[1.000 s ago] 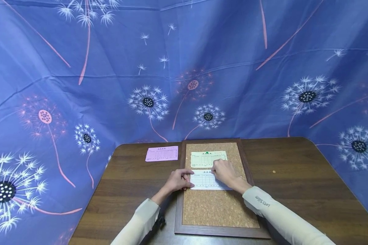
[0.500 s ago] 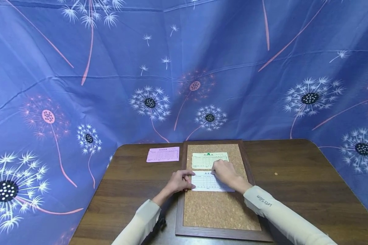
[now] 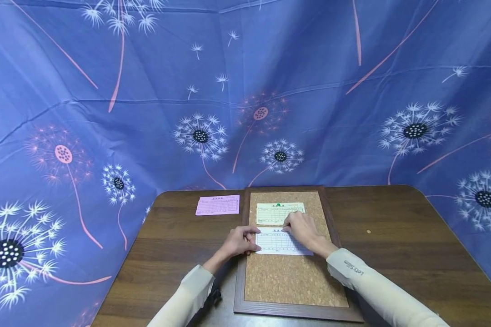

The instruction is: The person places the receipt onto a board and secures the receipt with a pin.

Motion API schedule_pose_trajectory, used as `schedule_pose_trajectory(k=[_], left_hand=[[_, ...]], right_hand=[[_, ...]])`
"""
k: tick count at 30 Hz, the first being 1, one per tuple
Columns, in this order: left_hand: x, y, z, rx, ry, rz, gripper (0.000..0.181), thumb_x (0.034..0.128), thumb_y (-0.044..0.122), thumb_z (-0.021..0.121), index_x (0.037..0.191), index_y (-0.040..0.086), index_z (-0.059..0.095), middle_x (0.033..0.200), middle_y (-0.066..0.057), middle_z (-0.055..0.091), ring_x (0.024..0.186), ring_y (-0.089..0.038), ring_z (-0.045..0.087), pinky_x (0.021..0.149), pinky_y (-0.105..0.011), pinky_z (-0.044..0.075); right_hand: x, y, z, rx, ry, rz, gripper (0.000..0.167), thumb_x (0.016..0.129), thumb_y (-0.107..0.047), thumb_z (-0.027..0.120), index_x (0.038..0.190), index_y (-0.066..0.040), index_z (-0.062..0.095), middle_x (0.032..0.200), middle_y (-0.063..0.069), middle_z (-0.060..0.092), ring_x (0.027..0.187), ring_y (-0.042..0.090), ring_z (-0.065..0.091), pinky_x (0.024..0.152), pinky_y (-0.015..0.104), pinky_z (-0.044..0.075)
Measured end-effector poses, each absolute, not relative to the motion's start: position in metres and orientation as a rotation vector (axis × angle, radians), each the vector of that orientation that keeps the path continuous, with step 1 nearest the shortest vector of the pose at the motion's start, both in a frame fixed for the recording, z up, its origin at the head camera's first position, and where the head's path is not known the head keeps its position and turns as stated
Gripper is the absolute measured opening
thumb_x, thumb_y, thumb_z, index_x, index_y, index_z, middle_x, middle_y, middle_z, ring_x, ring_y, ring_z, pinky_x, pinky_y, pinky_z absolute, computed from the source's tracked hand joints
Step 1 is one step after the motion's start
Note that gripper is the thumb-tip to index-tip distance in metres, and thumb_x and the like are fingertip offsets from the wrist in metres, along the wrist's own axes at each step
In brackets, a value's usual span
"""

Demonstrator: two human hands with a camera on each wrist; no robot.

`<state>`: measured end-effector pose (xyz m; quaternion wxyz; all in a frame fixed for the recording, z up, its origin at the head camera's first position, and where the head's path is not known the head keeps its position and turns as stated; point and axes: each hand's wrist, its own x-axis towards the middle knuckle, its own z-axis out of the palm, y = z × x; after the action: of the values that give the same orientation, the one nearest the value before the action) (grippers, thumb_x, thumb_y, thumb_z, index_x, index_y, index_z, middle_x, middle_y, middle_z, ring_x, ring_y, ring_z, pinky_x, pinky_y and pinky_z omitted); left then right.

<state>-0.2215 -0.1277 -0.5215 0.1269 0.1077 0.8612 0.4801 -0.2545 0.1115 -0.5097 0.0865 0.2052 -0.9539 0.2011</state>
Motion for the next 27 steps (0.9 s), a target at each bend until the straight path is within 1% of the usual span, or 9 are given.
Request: schedule_pose_trajectory(k=[2, 7, 9, 12, 14, 20, 23, 25, 27], left_hand=[[-0.222, -0.128, -0.522, 0.314, 2.505, 1.400, 0.044, 0.0771, 0.001, 0.086, 0.119, 0.003, 0.071, 0.069, -0.010, 0.071, 0.045, -0.007, 0.055, 0.047, -0.019, 0.044], [-0.222, -0.127, -0.523, 0.317, 2.516, 1.396, 0.044, 0.0765, 0.002, 0.086, 0.118, 0.003, 0.072, 0.068, -0.009, 0.071, 0.044, -0.007, 0.055, 0.047, -0.019, 0.044], [-0.222, -0.127, -0.523, 0.323, 2.522, 1.395, 0.044, 0.0764, 0.002, 0.086, 0.118, 0.002, 0.072, 0.068, -0.008, 0.071, 0.044, -0.006, 0.055, 0.047, -0.019, 0.044], [-0.221, -0.128, -0.523, 0.329, 2.524, 1.393, 0.044, 0.0767, 0.002, 0.086, 0.119, 0.002, 0.071, 0.068, -0.008, 0.071, 0.044, -0.007, 0.055, 0.047, -0.019, 0.044], [-0.221, -0.128, -0.522, 0.328, 2.523, 1.389, 0.045, 0.0771, 0.002, 0.086, 0.119, 0.002, 0.071, 0.068, -0.008, 0.071, 0.045, -0.007, 0.055, 0.047, -0.019, 0.044], [-0.220, -0.127, -0.520, 0.324, 2.527, 1.380, 0.045, 0.0771, 0.002, 0.085, 0.119, 0.001, 0.071, 0.066, -0.004, 0.070, 0.045, -0.006, 0.055, 0.047, -0.018, 0.043], [-0.220, -0.127, -0.520, 0.318, 2.531, 1.377, 0.044, 0.0769, 0.001, 0.085, 0.118, 0.001, 0.071, 0.066, -0.004, 0.070, 0.045, -0.005, 0.055, 0.047, -0.018, 0.043], [-0.220, -0.126, -0.520, 0.310, 2.536, 1.366, 0.044, 0.0770, 0.002, 0.086, 0.119, 0.002, 0.071, 0.066, -0.004, 0.070, 0.045, -0.005, 0.055, 0.047, -0.018, 0.042], [-0.219, -0.126, -0.520, 0.315, 2.543, 1.359, 0.044, 0.0768, 0.002, 0.086, 0.118, 0.002, 0.071, 0.066, -0.005, 0.070, 0.045, -0.005, 0.055, 0.047, -0.018, 0.041]], right_hand=[[-0.254, 0.112, -0.510, 0.617, -2.839, 0.587, 0.005, 0.078, -0.016, 0.086, 0.076, -0.013, 0.082, 0.083, 0.005, 0.079, 0.068, 0.016, 0.072, 0.054, 0.030, 0.054], [-0.254, 0.112, -0.511, 0.684, -2.829, 0.465, 0.004, 0.080, -0.012, 0.084, 0.077, -0.012, 0.082, 0.083, 0.004, 0.078, 0.074, 0.020, 0.074, 0.062, 0.034, 0.059], [-0.253, 0.112, -0.512, 0.729, -2.812, 0.417, 0.006, 0.081, -0.008, 0.082, 0.076, -0.012, 0.082, 0.081, 0.004, 0.077, 0.070, 0.017, 0.070, 0.061, 0.033, 0.058], [-0.253, 0.113, -0.511, 0.809, -2.797, 0.374, 0.012, 0.084, -0.005, 0.079, 0.073, -0.011, 0.080, 0.076, 0.004, 0.073, 0.060, 0.011, 0.057, 0.052, 0.029, 0.050], [-0.252, 0.116, -0.510, 0.854, -2.810, 0.355, 0.016, 0.085, -0.007, 0.078, 0.070, -0.011, 0.077, 0.073, 0.002, 0.070, 0.057, 0.009, 0.048, 0.048, 0.026, 0.044], [-0.249, 0.124, -0.507, 0.928, -2.898, 0.377, 0.031, 0.090, -0.022, 0.078, 0.063, -0.017, 0.064, 0.072, -0.003, 0.061, 0.055, 0.007, 0.042, 0.048, 0.023, 0.033], [-0.248, 0.129, -0.507, 0.951, -2.921, 0.441, 0.020, 0.090, -0.026, 0.078, 0.074, -0.013, 0.075, 0.066, -0.005, 0.056, 0.054, 0.006, 0.036, 0.048, 0.021, 0.028], [-0.248, 0.133, -0.507, 0.962, -2.946, 0.552, 0.015, 0.090, -0.024, 0.078, 0.093, -0.010, 0.082, 0.061, -0.005, 0.055, 0.051, 0.005, 0.030, 0.047, 0.020, 0.024], [-0.248, 0.138, -0.508, 0.957, -2.972, 0.695, 0.027, 0.089, -0.021, 0.078, 0.111, -0.005, 0.079, 0.059, -0.004, 0.053, 0.050, 0.004, 0.027, 0.047, 0.018, 0.023]])
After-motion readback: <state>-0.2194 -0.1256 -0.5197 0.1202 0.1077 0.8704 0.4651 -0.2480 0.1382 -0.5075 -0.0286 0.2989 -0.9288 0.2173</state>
